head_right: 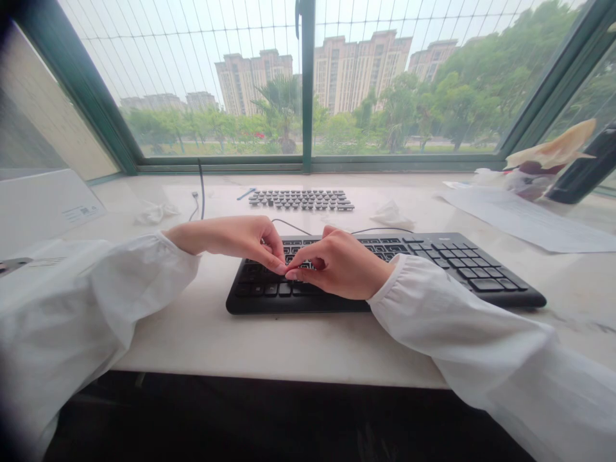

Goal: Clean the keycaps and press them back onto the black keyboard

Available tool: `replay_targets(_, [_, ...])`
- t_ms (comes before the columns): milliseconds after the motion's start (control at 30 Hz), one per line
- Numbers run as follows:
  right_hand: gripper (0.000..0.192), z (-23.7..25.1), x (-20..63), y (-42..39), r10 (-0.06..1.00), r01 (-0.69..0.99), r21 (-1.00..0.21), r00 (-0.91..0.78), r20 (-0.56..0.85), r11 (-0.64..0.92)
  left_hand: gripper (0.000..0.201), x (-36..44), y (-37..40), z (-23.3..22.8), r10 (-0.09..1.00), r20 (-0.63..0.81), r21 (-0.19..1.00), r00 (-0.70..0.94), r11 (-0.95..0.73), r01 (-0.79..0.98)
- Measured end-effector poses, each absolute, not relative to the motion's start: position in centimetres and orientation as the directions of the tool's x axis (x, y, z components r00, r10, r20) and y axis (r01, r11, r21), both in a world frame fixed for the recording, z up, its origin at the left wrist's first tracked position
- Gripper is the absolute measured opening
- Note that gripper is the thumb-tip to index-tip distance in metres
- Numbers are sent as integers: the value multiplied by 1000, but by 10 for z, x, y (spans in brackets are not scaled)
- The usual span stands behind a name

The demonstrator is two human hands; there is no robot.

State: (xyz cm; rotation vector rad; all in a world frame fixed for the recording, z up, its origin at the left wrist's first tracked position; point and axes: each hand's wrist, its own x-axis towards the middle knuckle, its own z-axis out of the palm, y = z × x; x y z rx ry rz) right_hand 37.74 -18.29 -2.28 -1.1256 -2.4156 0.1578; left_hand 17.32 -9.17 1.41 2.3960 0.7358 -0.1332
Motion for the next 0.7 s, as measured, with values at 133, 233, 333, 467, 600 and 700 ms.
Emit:
replay_targets(133, [32, -25, 376, -182, 839, 706, -454, -455, 299, 544, 38, 174, -92, 12, 485, -249, 554, 838, -638, 534])
replay_targets(233, [39, -26, 375, -182, 897, 669, -606, -396, 197, 429, 35, 175, -92, 11, 508, -246, 581, 825, -604, 545])
replay_targets(333, [45, -27, 376, -180, 914, 616, -717, -399, 72, 325, 31, 175, -93, 10, 510, -258, 628, 821, -557, 544])
replay_targets(467, [45, -26, 375, -179, 921, 620, -737, -388, 10, 269, 36, 175, -92, 10, 521, -284, 631, 805, -531, 566])
replay_targets(600, [36, -22, 373, -180, 941, 683, -680, -338, 28, 265, 40, 175, -92, 11, 535, -291, 576, 793, -564, 592])
replay_targets(700, [35, -21, 373, -180, 935, 682, -680, -354, 13, 268, 37, 175, -92, 10, 524, -292, 619, 800, -534, 576])
